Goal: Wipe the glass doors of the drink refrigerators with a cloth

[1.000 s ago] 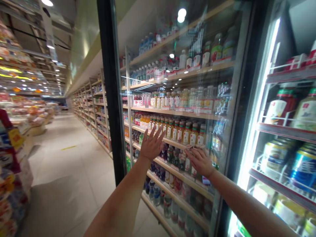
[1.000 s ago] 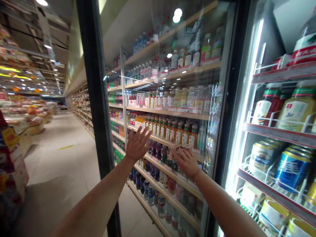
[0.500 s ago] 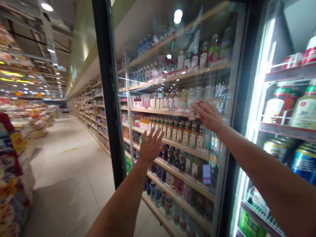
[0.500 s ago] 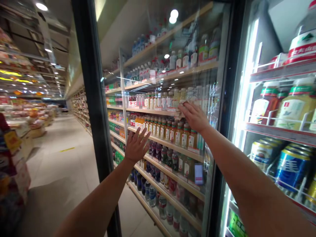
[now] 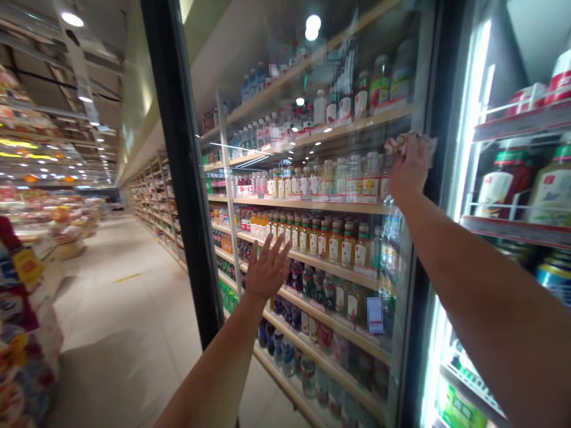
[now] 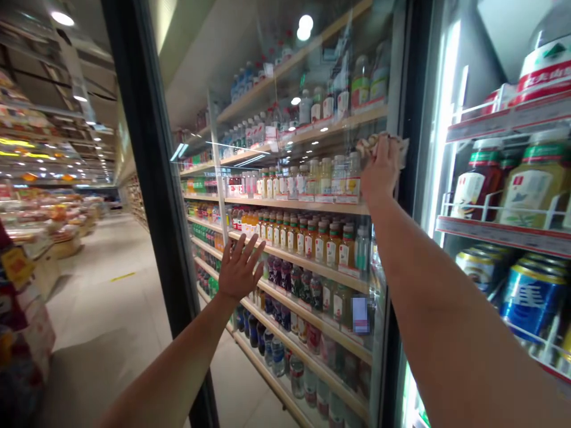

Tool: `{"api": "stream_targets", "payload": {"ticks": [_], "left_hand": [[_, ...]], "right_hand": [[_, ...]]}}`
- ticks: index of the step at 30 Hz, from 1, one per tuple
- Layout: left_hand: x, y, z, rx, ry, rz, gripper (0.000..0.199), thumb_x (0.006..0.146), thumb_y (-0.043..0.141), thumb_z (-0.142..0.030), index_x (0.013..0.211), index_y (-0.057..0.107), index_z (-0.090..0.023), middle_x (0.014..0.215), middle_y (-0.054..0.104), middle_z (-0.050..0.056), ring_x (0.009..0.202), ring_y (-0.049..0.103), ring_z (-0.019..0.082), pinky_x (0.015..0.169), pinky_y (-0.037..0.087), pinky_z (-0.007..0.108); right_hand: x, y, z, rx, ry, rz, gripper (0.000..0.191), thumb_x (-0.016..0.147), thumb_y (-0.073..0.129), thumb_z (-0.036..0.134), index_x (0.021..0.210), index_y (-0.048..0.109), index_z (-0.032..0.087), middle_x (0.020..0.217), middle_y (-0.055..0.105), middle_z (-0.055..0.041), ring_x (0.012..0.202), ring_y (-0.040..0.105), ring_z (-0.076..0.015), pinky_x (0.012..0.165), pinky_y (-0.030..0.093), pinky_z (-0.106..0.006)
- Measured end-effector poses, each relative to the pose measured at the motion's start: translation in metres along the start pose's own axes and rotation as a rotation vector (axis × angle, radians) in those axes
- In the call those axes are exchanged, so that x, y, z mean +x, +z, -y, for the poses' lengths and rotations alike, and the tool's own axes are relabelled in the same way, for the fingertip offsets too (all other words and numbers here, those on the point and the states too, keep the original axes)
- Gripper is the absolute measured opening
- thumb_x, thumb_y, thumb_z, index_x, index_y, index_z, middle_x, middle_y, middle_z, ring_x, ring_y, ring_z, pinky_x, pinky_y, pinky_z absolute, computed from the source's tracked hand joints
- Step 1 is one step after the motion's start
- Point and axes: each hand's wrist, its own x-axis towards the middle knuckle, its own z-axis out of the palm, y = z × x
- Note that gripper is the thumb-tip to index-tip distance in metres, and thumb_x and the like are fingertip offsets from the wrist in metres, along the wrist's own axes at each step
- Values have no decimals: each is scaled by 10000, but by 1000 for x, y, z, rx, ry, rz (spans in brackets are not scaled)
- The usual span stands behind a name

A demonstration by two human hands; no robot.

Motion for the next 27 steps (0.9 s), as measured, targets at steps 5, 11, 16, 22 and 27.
{"api": "stream_targets", "payload": {"ticks": [5,11,16,22,27], "left_hand": [[0,3,1,-14,-3,-5,773,965,589,-263,1634,200,-274,1583,400,83,1528,248,297,1280,132,558],[3,4,0,-12,9,-50,763,973,593,-264,1632,210,-275,1570,426,85,1525,253,302,1278,140,555],[4,0,-2,-14,8,-40,719,989,568,-263,1626,235,-276,1576,418,84,1523,264,298,1277,147,560],[3,-2,-3,-12,2,-48,742,980,579,-274,1629,219,-287,1577,413,70,1526,252,286,1286,115,546],[3,-4,-3,-21,2,-48,777,967,597,-269,1632,197,-291,1572,417,64,1524,252,283,1290,101,536]], "right_hand": [[-105,-13,-12,30,-84,6,516,979,444,227,1491,482,176,1521,459,-179,1468,386,-322,1194,364,-594],[-242,-56,-23,-31,-281,195,597,1003,442,209,1586,326,266,1520,435,-174,1453,401,-351,1143,441,-612],[-311,-77,-31,-89,-341,326,739,985,473,194,1642,143,275,1491,456,-197,1409,442,-389,1081,498,-633],[-231,-52,-5,-56,-419,237,678,1001,413,162,1631,193,282,1451,486,-165,1377,473,-329,1145,440,-592],[-140,-19,44,45,-321,125,534,1001,393,163,1521,452,266,1478,478,-138,1412,429,-295,1201,354,-581]]}}
